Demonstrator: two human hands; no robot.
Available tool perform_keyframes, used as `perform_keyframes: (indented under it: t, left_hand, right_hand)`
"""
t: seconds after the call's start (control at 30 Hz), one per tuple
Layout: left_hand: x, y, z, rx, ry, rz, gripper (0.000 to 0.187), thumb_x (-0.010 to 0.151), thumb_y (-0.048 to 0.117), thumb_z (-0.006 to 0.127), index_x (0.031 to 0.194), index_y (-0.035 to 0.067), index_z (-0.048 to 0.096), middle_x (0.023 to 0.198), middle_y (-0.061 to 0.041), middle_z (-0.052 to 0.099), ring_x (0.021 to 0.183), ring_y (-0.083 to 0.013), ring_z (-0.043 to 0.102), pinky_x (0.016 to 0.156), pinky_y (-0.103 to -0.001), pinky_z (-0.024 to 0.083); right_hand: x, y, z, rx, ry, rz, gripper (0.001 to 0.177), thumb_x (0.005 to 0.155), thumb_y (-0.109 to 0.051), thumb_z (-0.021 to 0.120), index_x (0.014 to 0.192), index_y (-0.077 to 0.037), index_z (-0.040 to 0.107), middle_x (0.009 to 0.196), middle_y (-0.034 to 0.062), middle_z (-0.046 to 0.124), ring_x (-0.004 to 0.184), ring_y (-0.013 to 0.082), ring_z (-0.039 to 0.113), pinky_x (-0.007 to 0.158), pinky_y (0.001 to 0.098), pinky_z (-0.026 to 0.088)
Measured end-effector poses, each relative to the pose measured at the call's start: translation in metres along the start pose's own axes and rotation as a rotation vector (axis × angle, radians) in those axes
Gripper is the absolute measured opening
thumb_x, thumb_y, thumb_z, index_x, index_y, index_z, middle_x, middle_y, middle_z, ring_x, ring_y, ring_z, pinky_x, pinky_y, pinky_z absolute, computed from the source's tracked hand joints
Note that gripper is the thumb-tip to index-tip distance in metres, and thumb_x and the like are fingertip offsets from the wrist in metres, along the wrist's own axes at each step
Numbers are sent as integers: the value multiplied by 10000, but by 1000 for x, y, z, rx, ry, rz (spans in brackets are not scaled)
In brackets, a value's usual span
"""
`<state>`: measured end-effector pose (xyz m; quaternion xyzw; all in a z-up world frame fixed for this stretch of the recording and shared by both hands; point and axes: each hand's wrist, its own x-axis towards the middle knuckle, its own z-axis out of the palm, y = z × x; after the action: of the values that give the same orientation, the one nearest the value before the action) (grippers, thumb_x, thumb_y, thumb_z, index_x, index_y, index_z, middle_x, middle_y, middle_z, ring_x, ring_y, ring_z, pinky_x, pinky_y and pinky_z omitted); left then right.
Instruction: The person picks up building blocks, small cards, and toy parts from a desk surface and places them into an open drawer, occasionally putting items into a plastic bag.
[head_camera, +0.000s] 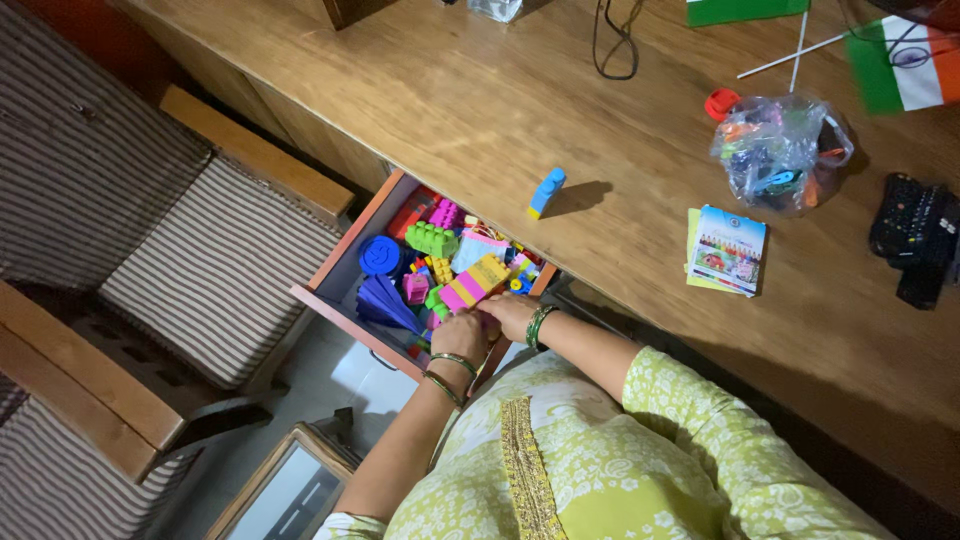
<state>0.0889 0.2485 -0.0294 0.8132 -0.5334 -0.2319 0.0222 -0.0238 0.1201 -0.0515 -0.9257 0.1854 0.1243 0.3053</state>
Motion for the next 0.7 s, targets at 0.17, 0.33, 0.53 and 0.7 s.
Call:
perform_keyframes:
  t: [0.17, 0.33, 0.53, 0.7]
  left_hand:
    - [-16, 1, -35, -89, 68, 8, 254, 918, 298, 656, 1099, 130, 713, 1099, -144, 702, 994, -331, 708, 770, -457, 583]
    - [-16, 3, -48, -95, 503, 203, 397, 835, 342, 681, 1125, 70, 682, 1176, -163, 647, 1064, -354, 633, 833, -477, 547]
    - [-9, 0, -36, -96, 268, 95, 443, 900, 449, 649, 1219, 142, 668, 1287, -121, 599, 1145, -355, 593, 911, -504, 495]
    - [-7, -2, -40, -65, 207, 61, 561, 870, 482, 656, 1316, 146, 603, 1347, -136, 559, 1162, -351, 583, 972, -510, 455]
  right_hand:
    - [3, 8, 6, -160, -35, -12, 378, 821, 21, 585, 1183, -72, 648, 1111, 154, 684, 1110, 365, 624, 983, 443, 500]
    - [-11, 4, -31, 73, 547, -76, 297, 848, 35, 554, 1088, -81, 685, 1020, 149, 674, 1029, 349, 642, 932, 444, 515]
    - [-19, 36, -91, 171, 1049, 7, 378, 864, 26, 523, 1220, -92, 576, 1027, 147, 617, 1015, 297, 638, 954, 436, 524]
    - [-15, 54, -121, 146, 1224, 147, 787, 878, -270, 821, 1492, -56, 376, 1416, 237, 563, 1292, 403, 564, 1071, 469, 467]
